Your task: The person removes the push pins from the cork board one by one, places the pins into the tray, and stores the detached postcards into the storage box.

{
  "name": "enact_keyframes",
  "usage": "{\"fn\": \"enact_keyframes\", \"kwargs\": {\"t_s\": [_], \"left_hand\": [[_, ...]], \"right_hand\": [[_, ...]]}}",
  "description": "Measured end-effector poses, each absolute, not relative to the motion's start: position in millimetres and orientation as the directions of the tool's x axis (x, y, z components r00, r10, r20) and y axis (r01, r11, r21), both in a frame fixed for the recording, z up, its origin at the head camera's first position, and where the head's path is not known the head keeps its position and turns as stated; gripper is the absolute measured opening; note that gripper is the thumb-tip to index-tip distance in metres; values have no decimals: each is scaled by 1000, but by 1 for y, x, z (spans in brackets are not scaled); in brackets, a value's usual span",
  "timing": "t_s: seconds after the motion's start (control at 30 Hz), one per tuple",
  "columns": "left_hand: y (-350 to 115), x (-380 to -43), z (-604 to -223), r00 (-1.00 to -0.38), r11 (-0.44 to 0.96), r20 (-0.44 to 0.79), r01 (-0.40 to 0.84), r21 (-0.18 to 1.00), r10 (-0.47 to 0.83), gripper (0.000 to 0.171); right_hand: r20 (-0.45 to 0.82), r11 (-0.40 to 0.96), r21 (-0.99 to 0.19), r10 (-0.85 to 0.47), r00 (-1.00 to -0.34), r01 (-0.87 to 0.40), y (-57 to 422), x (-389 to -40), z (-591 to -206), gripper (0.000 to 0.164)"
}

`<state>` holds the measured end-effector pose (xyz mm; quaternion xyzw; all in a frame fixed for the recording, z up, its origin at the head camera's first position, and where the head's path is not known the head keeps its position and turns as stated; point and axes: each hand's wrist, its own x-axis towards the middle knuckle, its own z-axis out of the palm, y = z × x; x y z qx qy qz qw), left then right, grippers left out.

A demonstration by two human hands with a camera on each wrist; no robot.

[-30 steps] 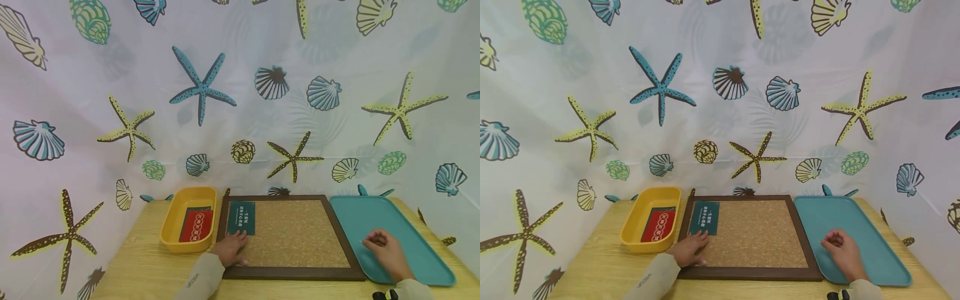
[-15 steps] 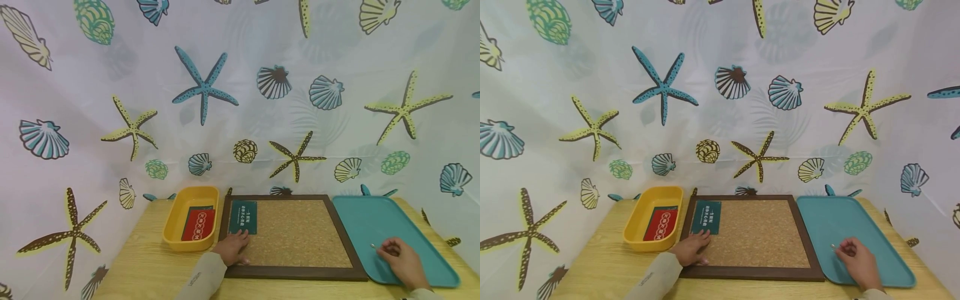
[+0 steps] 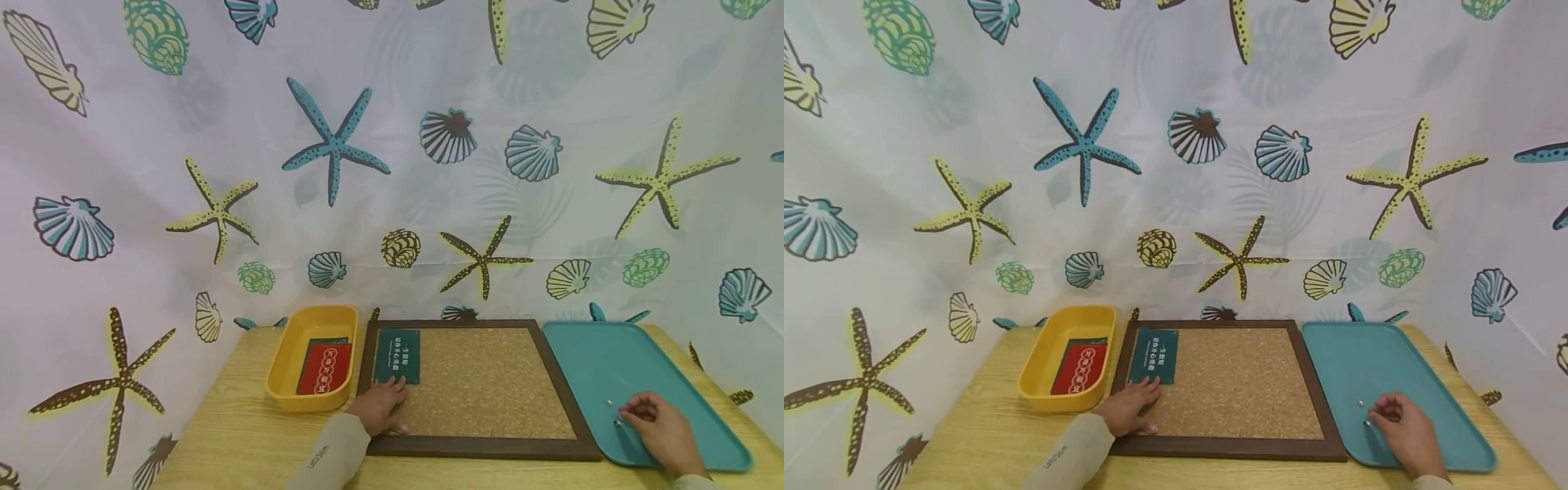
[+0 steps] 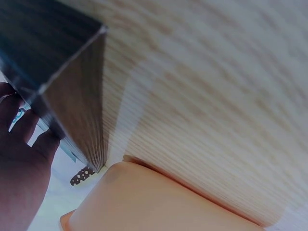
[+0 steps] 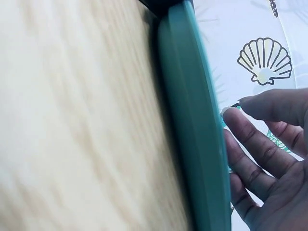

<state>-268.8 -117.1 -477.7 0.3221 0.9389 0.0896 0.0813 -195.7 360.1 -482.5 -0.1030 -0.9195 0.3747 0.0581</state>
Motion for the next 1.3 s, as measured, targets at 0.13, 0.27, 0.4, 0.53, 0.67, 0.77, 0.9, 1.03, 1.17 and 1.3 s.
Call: {"fn": "enact_keyframes", "kwargs": {"t_s": [0.13, 0.27, 0.4, 0.53, 0.67, 0.77, 0.9, 1.03, 1.17, 1.3], "left_hand": [[-117, -267, -476, -781, 778, -95, 589, 221, 618, 75], [-117, -267, -475, -780, 778, -99, 587, 225, 617, 75], [-117, -267, -475, -782, 780, -102, 584, 225, 615, 74], [-118, -269, -477, -784, 783, -104, 581, 222, 612, 75], [-118, -271, -480, -787, 788, -111, 577, 214, 606, 75], [-118, -272, -484, -787, 790, -118, 579, 200, 606, 75], [-115, -273, -485, -781, 788, -132, 583, 197, 611, 75], [-114, -273, -483, -781, 789, -127, 590, 171, 612, 76], [-113, -275, -479, -783, 788, -87, 612, 68, 616, 77], [-110, -276, -474, -792, 795, -79, 607, 7, 605, 76]], "right_hand": [[21, 697, -700, 238, -971, 156, 360, -196, -483, 28], [23, 698, -700, 235, -972, 153, 360, -196, -483, 30], [32, 704, -696, 227, -973, 141, 360, -195, -483, 31], [37, 703, -698, 219, -975, 132, 360, -195, -482, 32], [58, 702, -702, 220, -974, 117, 358, -196, -482, 32], [80, 692, -714, 228, -970, 104, 355, -195, -483, 30], [80, 673, -733, 228, -970, 98, 353, -191, -486, 27], [69, 663, -743, 213, -975, 93, 350, -191, -485, 29], [68, 645, -759, 212, -975, 87, 346, -193, -481, 30], [60, 612, -786, 215, -975, 87, 341, -196, -476, 30]]}}
